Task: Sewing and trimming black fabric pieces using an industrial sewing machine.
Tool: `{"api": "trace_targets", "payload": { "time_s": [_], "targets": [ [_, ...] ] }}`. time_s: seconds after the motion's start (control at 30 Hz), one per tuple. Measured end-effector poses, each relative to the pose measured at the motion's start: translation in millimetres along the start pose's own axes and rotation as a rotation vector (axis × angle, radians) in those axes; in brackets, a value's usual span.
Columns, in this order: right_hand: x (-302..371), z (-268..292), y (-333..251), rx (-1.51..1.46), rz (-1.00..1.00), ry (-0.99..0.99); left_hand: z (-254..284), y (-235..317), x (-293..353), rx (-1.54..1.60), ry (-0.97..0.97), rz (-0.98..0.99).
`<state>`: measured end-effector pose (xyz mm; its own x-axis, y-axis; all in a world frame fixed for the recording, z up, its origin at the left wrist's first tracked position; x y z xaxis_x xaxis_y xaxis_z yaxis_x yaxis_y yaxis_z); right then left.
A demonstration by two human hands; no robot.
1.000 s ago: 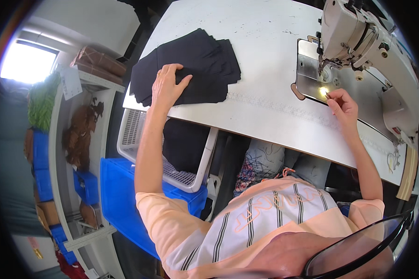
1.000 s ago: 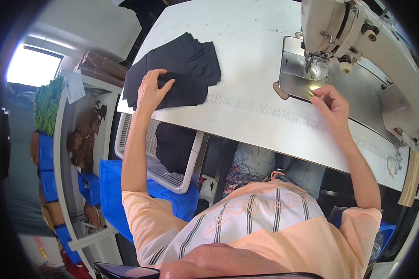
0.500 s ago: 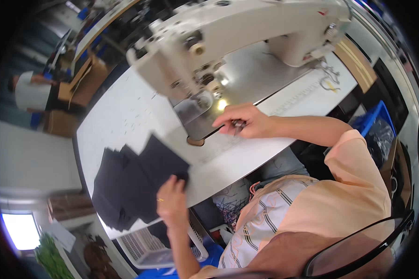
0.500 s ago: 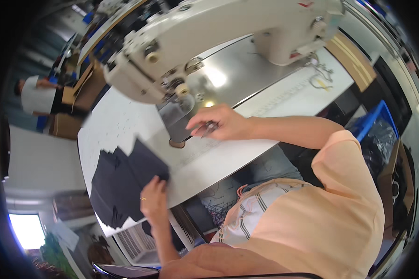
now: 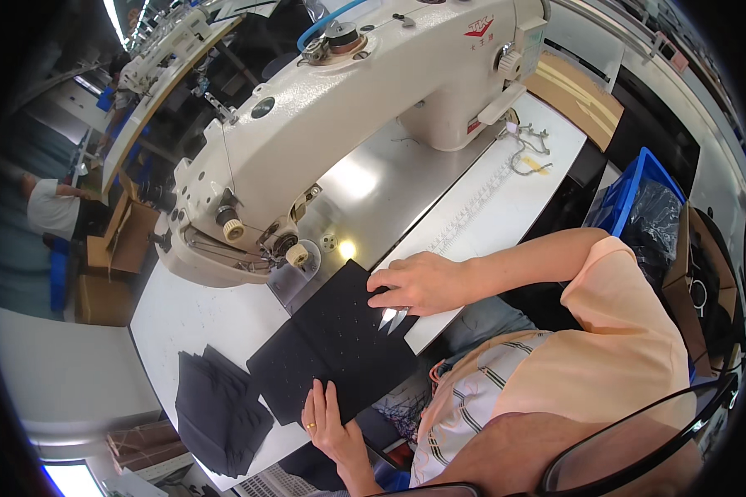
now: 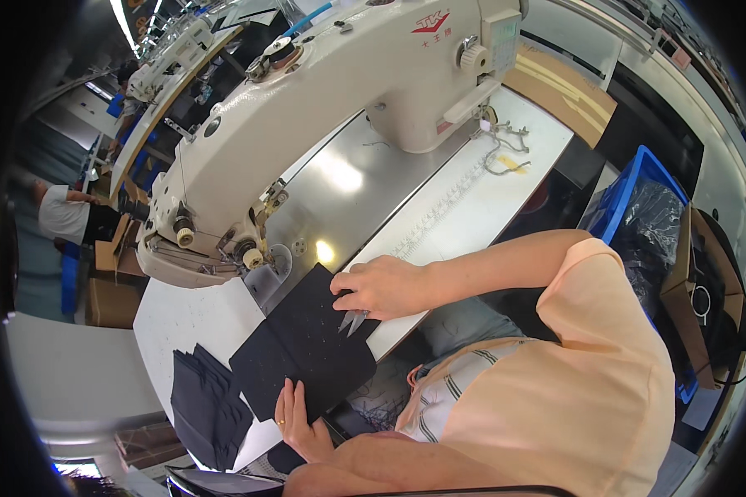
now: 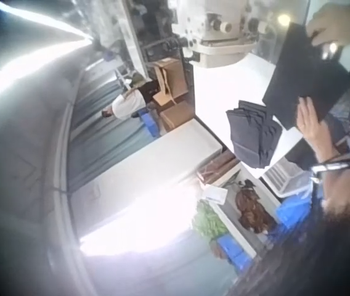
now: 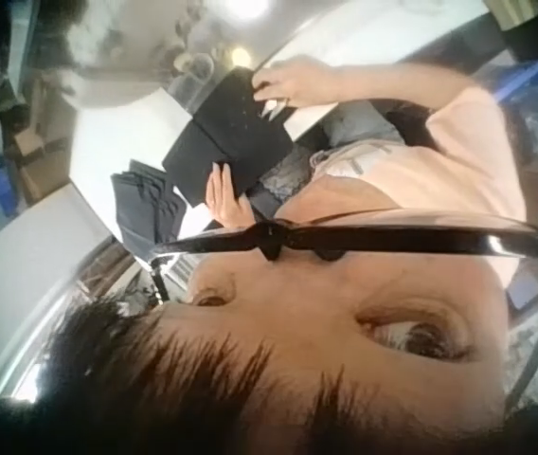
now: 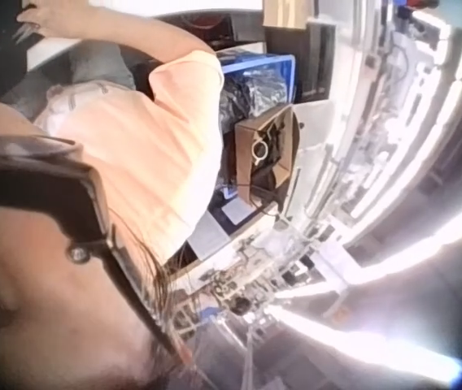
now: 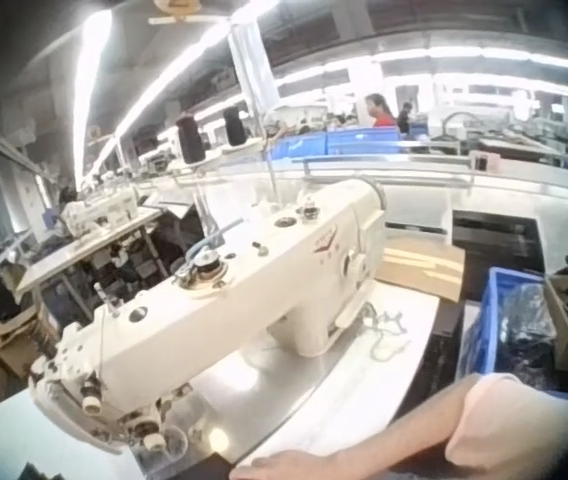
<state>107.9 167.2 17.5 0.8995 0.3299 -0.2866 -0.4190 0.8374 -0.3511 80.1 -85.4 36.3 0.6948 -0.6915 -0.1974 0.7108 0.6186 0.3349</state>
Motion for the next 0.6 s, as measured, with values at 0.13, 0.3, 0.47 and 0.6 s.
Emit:
{"api": "trace_targets", "payload": {
  "time_s": [0.13, 0.3, 0.47, 0.6],
  "targets": [
    [-3, 4, 4, -0.074, -0.053, 0.026, 1, -6, -8, -0.021, -0.096, -0.059],
    [-1, 50, 22, -0.151, -0.093, 0.210, -9, 15, -51, -0.081, -0.102, -0.221],
    [49, 97, 61, -0.516, -0.331, 0.347, -24, 13, -97, -0.151, -0.053, -0.306],
    [102, 171, 92, -0.118, -0.588, 0.679, -30, 5, -122, -0.168, -0.014, -0.334]
  ]
}}
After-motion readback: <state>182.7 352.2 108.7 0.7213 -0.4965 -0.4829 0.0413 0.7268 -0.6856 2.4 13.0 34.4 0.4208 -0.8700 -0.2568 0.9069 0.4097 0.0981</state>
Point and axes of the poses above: each hand's wrist, its own x-axis away from the middle knuckle, its own z-axis out of the back of the hand, y = z × x, the point moved 6 cm from there along -x, towards the middle knuckle, and after that the axes turned 11 degrees about -y, right-handed, at the moved point
